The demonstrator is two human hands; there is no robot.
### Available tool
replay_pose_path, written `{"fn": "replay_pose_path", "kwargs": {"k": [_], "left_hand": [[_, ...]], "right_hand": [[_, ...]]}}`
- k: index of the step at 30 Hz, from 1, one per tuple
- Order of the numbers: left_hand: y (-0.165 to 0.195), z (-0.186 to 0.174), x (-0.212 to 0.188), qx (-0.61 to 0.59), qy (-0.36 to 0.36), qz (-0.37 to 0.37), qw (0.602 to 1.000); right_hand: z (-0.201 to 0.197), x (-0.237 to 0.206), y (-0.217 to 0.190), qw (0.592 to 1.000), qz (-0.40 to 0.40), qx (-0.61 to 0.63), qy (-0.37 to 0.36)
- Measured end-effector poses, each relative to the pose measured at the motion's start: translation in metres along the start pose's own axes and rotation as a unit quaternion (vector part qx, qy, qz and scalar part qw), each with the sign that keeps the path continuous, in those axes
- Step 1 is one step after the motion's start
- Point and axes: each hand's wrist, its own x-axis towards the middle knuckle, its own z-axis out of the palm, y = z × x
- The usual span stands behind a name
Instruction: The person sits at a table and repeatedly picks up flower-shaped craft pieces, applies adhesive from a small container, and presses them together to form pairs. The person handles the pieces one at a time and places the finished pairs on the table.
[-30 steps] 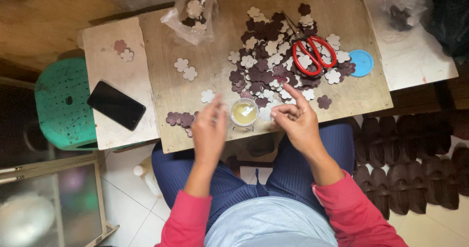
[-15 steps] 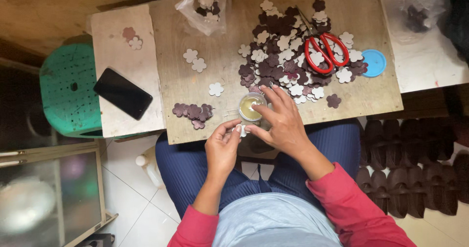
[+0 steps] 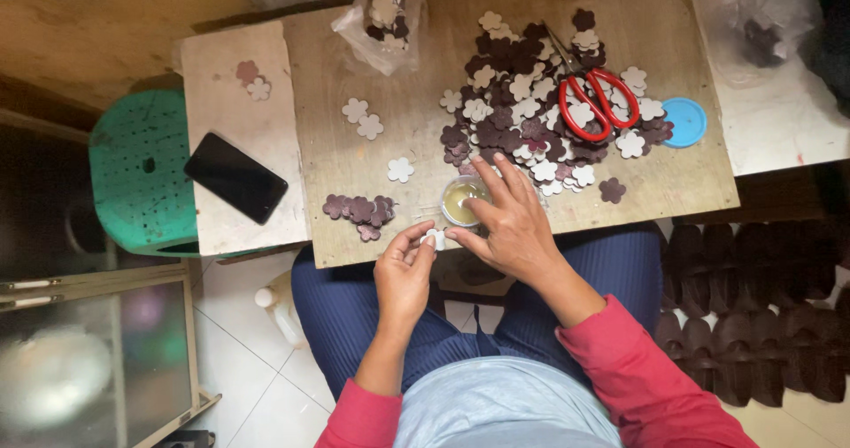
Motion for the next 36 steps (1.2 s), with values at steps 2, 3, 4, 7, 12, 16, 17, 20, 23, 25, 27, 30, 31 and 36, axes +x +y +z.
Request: {"fn": "replay_pose_path", "kwargs": {"k": [2, 3, 4, 7, 12, 16, 17, 20, 23, 25, 27, 30, 31, 36], "left_hand": [[-0.001, -0.001, 0.002, -0.005, 0.001, -0.008, 1.000], [-0.002, -0.001, 0.003, -0.007, 0.002, -0.004, 1.000], [-0.002, -0.002, 0.003, -0.010, 0.003, -0.001, 1.000], [-0.003, -0.003, 0.004, -0.026, 0.003, 0.002, 1.000], [0.003, 0.001, 0.003, -0.047, 0.005, 0.002, 0.999], [0.016, 0.006, -0.004, -0.059, -0.001, 0.000, 0.998], [0.020, 0.008, -0.006, -0.064, -0.004, -0.004, 0.998], [0.032, 0.014, -0.014, -0.091, -0.037, -0.008, 0.995], [0.042, 0.022, -0.022, -0.113, -0.066, -0.008, 0.991], [0.046, 0.027, -0.026, -0.126, -0.084, -0.011, 0.988], [0.048, 0.030, -0.030, -0.131, -0.096, -0.011, 0.987], [0.049, 0.031, -0.033, -0.127, -0.099, -0.011, 0.987], [0.049, 0.031, -0.032, -0.126, -0.095, -0.012, 0.987], [0.046, 0.032, -0.031, -0.134, -0.093, -0.027, 0.986]], "right_hand": [[-0.003, 0.001, 0.000, 1.000, 0.000, 0.009, 0.014], [-0.004, 0.000, 0.000, 1.000, 0.003, 0.015, 0.017], [-0.006, -0.001, -0.001, 1.000, 0.007, 0.021, 0.019], [-0.010, -0.005, -0.002, 0.999, 0.011, 0.027, 0.017], [-0.017, -0.008, -0.003, 1.000, -0.001, 0.023, 0.011], [-0.030, -0.012, -0.007, 0.996, 0.008, 0.089, 0.010], [-0.034, -0.015, -0.008, 0.993, 0.014, 0.114, 0.008], [-0.046, -0.026, -0.019, 0.981, 0.024, 0.191, 0.031], [-0.050, -0.033, -0.027, 0.989, -0.004, 0.145, 0.032], [-0.051, -0.036, -0.030, 0.993, -0.014, 0.105, 0.042], [-0.050, -0.037, -0.031, 0.996, -0.023, 0.076, 0.045], [-0.051, -0.039, -0.031, 0.997, -0.035, 0.059, 0.041], [-0.052, -0.040, -0.030, 0.997, -0.039, 0.058, 0.041], [-0.052, -0.040, -0.030, 0.998, -0.037, 0.041, 0.044]]}}
